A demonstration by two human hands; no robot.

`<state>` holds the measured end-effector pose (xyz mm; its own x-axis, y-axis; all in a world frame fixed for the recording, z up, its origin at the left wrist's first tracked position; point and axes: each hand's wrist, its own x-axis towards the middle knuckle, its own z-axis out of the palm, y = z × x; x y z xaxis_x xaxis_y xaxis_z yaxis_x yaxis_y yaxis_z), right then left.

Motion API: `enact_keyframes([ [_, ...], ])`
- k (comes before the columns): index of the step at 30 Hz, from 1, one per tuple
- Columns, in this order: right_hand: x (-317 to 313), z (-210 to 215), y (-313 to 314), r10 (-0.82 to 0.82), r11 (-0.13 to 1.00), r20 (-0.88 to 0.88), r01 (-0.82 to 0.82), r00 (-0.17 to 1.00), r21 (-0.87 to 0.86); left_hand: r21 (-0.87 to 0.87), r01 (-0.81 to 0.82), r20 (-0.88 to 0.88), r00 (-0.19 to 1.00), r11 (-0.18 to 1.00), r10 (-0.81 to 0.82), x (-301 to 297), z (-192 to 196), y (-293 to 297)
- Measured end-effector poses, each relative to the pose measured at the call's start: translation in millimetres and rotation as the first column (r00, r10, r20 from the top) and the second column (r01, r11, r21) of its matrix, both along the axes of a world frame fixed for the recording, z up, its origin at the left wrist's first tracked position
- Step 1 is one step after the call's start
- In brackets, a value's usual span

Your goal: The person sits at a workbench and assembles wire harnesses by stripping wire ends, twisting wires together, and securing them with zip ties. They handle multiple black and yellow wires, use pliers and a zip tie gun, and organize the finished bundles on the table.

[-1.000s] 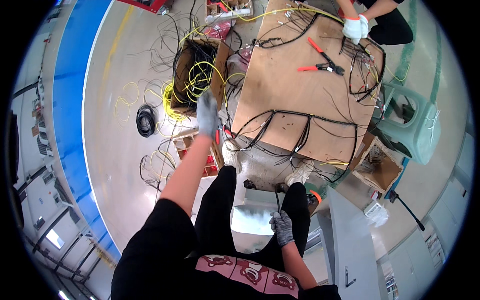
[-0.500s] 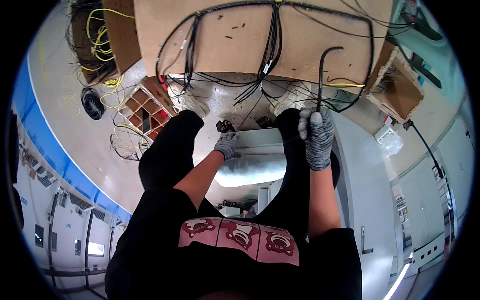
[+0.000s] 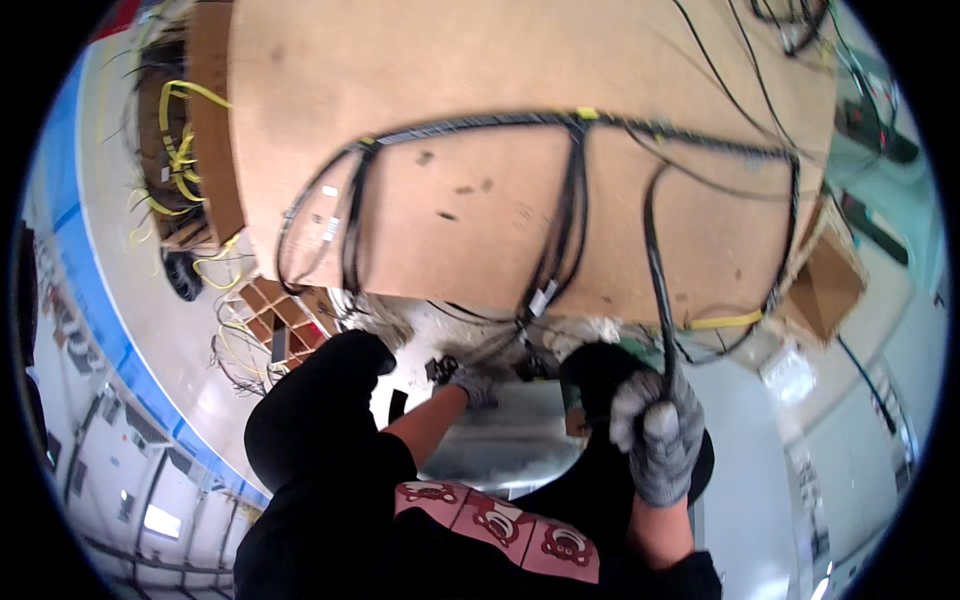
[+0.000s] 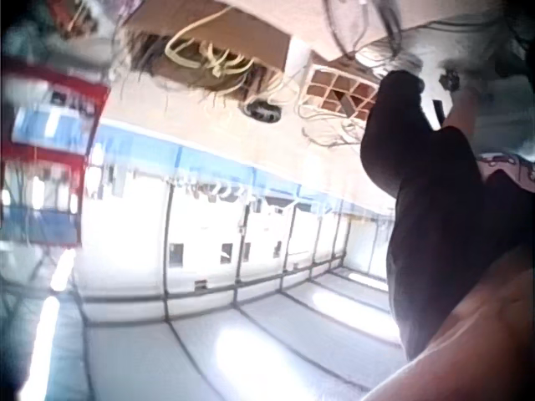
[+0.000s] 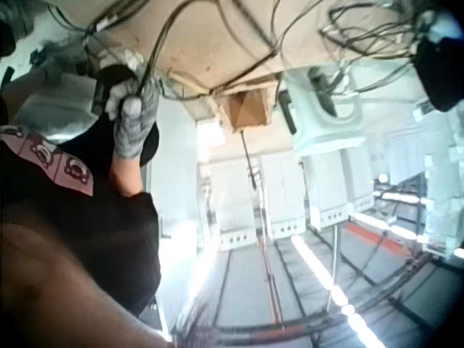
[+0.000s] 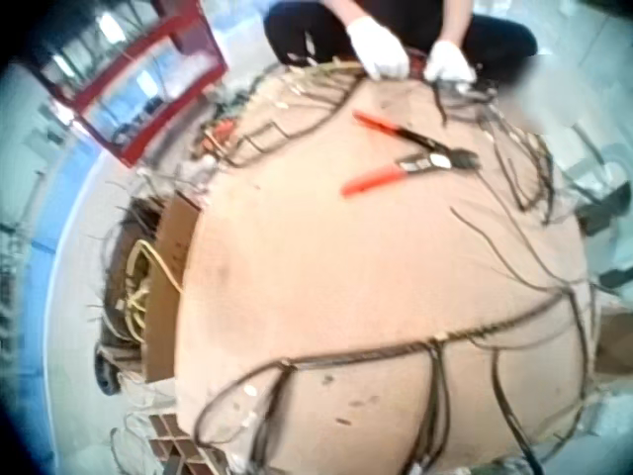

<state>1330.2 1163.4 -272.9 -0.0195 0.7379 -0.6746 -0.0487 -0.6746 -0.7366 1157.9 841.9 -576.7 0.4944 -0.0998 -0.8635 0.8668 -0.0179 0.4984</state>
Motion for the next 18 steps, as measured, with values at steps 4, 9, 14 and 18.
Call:
enact_keyframes([
  [4,-3.8,9.8,4.7,0.022,0.986,0.108,-0.039,0.994,0.163,-0.254,0.032,-0.057,0.997,0.967,-0.047,-7.6,-3.6,15.0],
  [9,-4.5,12.0,-6.2,-0.065,0.952,-0.126,0.099,0.990,0.290,-0.113,-0.048,-0.055,0.998,0.992,0.042,-3.3,-0.6,53.3],
  [14,-4.7,20.0,-24.1,-0.052,0.923,-0.094,0.083,0.994,0.375,0.157,-0.202,0.000,0.979,0.967,0.205,10.6,50.1,115.8],
  [18,-21.0,14.4,-14.0,-0.109,0.940,-0.193,0.165,0.975,0.300,0.405,-0.310,0.106,0.950,0.860,0.292,11.4,141.5,178.5],
])
